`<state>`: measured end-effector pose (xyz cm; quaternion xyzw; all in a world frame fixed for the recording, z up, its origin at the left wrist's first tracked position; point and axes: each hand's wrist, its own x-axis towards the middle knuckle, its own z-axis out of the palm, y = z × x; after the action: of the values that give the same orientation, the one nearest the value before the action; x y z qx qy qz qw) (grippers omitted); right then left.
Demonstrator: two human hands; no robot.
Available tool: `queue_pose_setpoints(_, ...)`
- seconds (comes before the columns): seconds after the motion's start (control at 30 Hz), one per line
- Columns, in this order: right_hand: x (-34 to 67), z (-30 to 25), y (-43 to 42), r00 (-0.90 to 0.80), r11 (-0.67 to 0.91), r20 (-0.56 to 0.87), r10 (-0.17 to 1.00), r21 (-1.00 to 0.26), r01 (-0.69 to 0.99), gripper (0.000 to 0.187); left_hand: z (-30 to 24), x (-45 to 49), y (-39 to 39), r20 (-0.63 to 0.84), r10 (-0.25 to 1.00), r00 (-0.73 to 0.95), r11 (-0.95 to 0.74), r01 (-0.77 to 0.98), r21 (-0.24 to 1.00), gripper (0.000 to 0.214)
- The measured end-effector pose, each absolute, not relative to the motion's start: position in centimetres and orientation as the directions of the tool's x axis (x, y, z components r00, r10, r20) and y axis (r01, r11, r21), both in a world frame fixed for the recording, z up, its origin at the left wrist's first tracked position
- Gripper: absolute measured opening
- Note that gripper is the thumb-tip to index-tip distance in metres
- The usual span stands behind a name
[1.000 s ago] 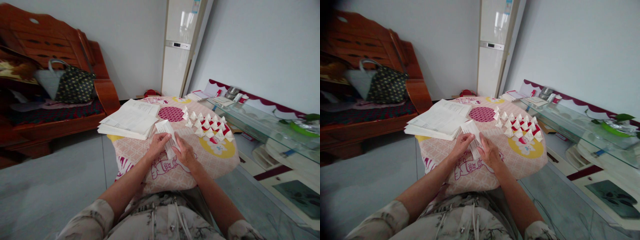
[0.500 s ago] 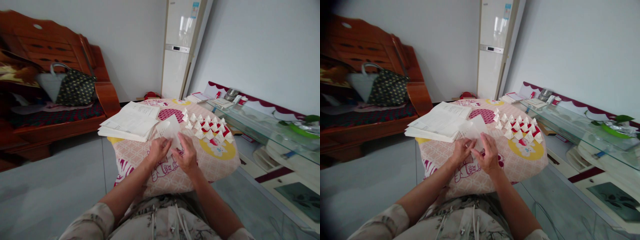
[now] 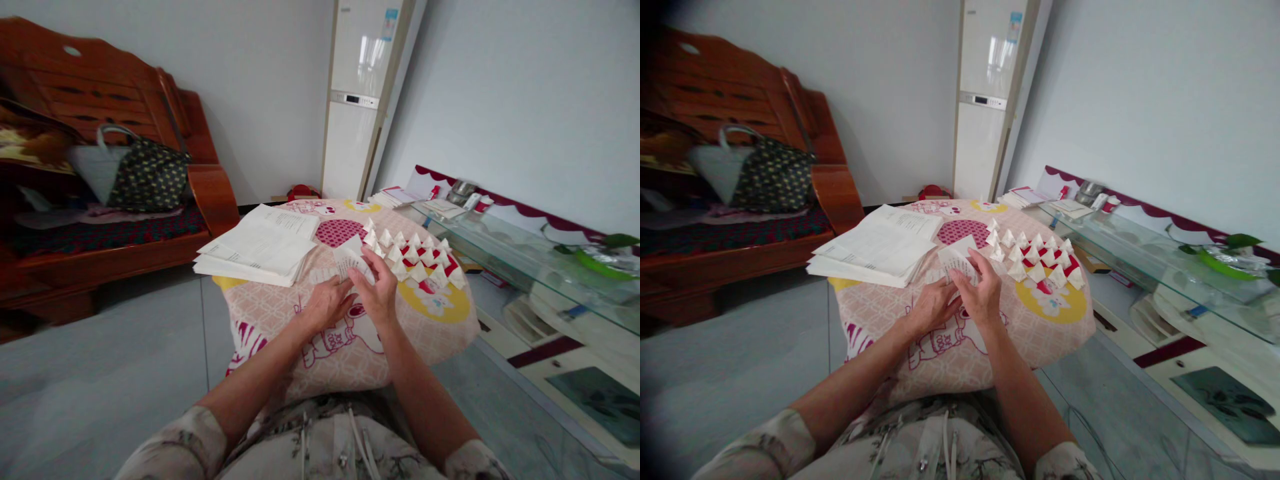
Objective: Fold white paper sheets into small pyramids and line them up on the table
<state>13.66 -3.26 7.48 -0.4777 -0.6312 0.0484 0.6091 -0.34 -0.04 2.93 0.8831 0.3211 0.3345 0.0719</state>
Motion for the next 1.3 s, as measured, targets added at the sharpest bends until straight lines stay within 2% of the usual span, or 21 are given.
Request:
queue_pose_setpoints(0.13,14.1,9.7,-2.3,0.116,0.581,0.73,0.674,-0.621,0.527,0.019,3.8,-0.3,0.3,0.56,0.613,0.558,-0.787,0.493,0.37,0.035)
queue_pose_setpoints(0.2,14.7,10.7,-1.9,0.061,0.584,0.716,0.695,-0.613,0.532,0.017,4.4,-0.7,0.1,0.59,0.573,0.568,-0.819,0.377,0.432,0.029)
queue_pose_setpoints(0.27,15.5,11.8,-1.9,0.013,0.582,0.682,0.731,-0.634,0.51,0.015,5.3,-1.4,-0.3,0.617,0.538,0.574,-0.82,0.189,0.54,0.023)
queue_pose_setpoints(0.33,16.4,12.8,-2.2,-0.016,0.581,0.637,0.771,-0.692,0.428,0.014,6.6,-2.2,-0.7,0.706,0.582,0.404,-0.777,0.019,0.629,0.03)
queue_pose_setpoints(0.4,17.1,13.7,-2.7,-0.03,0.553,0.569,0.822,-0.784,0.282,0.013,8.3,-3.0,-0.9,0.757,0.621,0.205,-0.75,-0.127,0.649,0.026)
queue_pose_setpoints(0.47,17.5,14.4,-3.3,-0.086,0.473,0.465,0.881,-0.873,0.118,0.016,9.9,-3.4,-0.7,0.745,0.643,0.178,-0.694,-0.277,0.665,0.022)
queue_pose_setpoints(0.53,17.7,14.5,-3.7,-0.2,0.367,0.358,0.912,-0.93,0.01,0.019,11.1,-3.7,-0.4,0.731,0.632,0.257,-0.624,-0.391,0.677,0.036)
queue_pose_setpoints(0.6,17.7,14.2,-3.8,-0.307,0.264,0.26,0.915,-0.964,-0.031,0.02,11.8,-3.7,-0.1,0.701,0.599,0.387,-0.578,-0.396,0.713,0.043)
queue_pose_setpoints(0.7,18.0,13.3,-3.6,-0.347,0.161,0.166,0.923,-0.986,-0.041,0.018,11.9,-3.6,0.1,0.635,0.532,0.56,-0.577,-0.31,0.756,0.035)
queue_pose_setpoints(0.77,18.3,12.9,-3.6,-0.324,0.134,0.137,0.936,-0.99,-0.033,0.017,11.8,-3.6,0.2,0.602,0.523,0.603,-0.576,-0.27,0.772,0.028)
queue_pose_setpoints(0.87,18.6,12.7,-3.6,-0.32,0.11,0.103,0.942,-0.994,0.004,0.016,11.6,-3.6,0.8,0.562,0.581,0.588,-0.56,-0.212,0.801,0.024)
queue_pose_setpoints(0.97,18.8,12.9,-3.6,-0.335,0.109,0.089,0.938,-0.993,0.04,0.015,11.3,-3.8,1.4,0.489,0.616,0.617,-0.505,-0.167,0.847,0.028)
queue_pose_setpoints(1.13,18.6,12.9,-3.6,-0.372,0.154,0.102,0.922,-0.982,0.113,0.018,10.9,-3.8,1.5,0.325,0.613,0.72,-0.312,-0.156,0.937,0.033)
queue_pose_setpoints(1.3,18.0,13.1,-3.5,-0.436,0.236,0.135,0.89,-0.953,0.187,0.021,11.1,-3.5,1.2,0.308,0.611,0.729,-0.292,-0.155,0.944,0.032)
